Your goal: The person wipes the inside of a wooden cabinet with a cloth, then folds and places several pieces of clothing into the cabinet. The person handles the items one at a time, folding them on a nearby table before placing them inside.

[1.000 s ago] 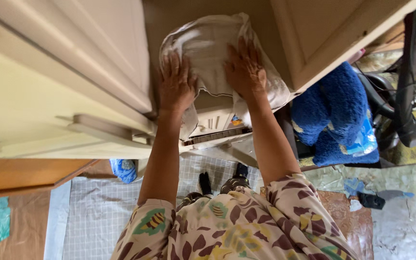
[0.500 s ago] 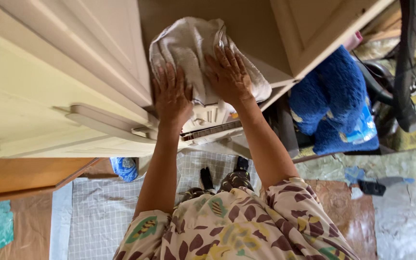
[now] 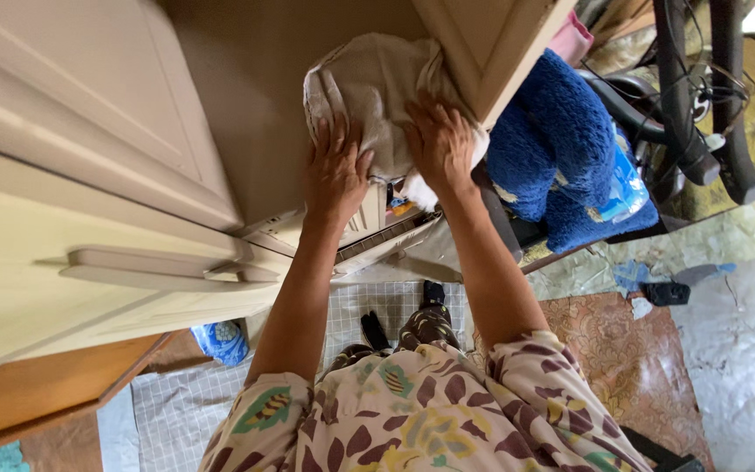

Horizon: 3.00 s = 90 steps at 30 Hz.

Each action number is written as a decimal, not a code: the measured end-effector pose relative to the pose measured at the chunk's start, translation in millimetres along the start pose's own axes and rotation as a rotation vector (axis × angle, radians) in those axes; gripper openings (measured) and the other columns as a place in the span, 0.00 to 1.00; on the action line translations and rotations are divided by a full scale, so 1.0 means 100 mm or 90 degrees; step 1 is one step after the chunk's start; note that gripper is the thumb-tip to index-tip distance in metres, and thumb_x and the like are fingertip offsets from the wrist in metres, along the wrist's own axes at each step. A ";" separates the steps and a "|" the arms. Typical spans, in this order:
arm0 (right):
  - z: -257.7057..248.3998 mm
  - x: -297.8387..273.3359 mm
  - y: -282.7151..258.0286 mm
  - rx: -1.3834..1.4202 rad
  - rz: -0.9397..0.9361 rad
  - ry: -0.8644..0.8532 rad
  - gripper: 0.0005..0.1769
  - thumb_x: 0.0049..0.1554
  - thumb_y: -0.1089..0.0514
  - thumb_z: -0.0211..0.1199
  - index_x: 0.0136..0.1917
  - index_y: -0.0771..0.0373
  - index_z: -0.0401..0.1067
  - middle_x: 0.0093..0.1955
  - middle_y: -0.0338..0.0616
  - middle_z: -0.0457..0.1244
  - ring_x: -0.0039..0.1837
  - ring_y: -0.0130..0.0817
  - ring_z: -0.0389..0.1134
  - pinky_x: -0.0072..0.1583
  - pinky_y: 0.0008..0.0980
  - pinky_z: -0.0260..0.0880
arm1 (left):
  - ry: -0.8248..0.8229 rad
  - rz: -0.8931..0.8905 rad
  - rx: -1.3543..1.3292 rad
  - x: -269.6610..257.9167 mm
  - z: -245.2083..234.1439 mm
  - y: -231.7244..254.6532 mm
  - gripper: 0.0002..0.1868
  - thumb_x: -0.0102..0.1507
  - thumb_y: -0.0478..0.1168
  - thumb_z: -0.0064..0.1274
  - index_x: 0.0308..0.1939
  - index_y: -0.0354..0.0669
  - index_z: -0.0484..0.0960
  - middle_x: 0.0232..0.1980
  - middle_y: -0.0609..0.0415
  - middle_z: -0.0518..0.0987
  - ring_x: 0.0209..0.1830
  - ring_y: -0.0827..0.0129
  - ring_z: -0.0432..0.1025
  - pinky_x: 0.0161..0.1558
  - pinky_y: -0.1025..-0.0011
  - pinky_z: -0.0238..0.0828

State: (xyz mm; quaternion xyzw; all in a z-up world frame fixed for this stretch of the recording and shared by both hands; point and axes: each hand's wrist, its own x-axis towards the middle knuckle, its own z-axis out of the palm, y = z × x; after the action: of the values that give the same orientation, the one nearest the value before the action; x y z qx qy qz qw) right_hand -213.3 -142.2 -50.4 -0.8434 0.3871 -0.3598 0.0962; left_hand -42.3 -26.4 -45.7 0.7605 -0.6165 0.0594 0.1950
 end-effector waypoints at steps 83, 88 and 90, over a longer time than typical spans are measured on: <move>0.85 0.86 -0.73 -0.077 -0.109 -0.288 0.31 0.67 0.36 0.45 0.81 0.40 0.57 0.86 0.42 0.40 0.84 0.52 0.39 0.79 0.60 0.34 | 0.088 -0.186 0.037 -0.01 -0.36 -0.87 0.38 0.68 0.54 0.52 0.74 0.31 0.63 0.79 0.25 0.52 0.78 0.28 0.46 0.75 0.41 0.39; 0.66 0.88 -0.26 -0.142 -0.092 -0.195 0.32 0.65 0.37 0.51 0.79 0.44 0.60 0.84 0.45 0.42 0.83 0.54 0.43 0.77 0.63 0.38 | 0.078 -0.136 0.054 0.18 -0.22 -0.66 0.37 0.68 0.54 0.51 0.74 0.33 0.64 0.78 0.25 0.53 0.79 0.29 0.47 0.77 0.43 0.40; 0.52 0.84 -0.03 -0.111 -0.084 -0.150 0.32 0.65 0.38 0.53 0.79 0.46 0.62 0.85 0.46 0.44 0.82 0.56 0.45 0.77 0.61 0.44 | 0.085 -0.105 0.040 0.27 -0.12 -0.53 0.36 0.69 0.54 0.50 0.74 0.34 0.64 0.78 0.26 0.53 0.79 0.30 0.47 0.77 0.43 0.40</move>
State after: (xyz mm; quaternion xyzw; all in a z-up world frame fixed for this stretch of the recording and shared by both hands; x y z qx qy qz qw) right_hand -139.2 -207.1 -41.4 -0.9086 0.3465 -0.2289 0.0439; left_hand 16.2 -38.2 -38.0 0.8089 -0.5350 0.1132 0.2159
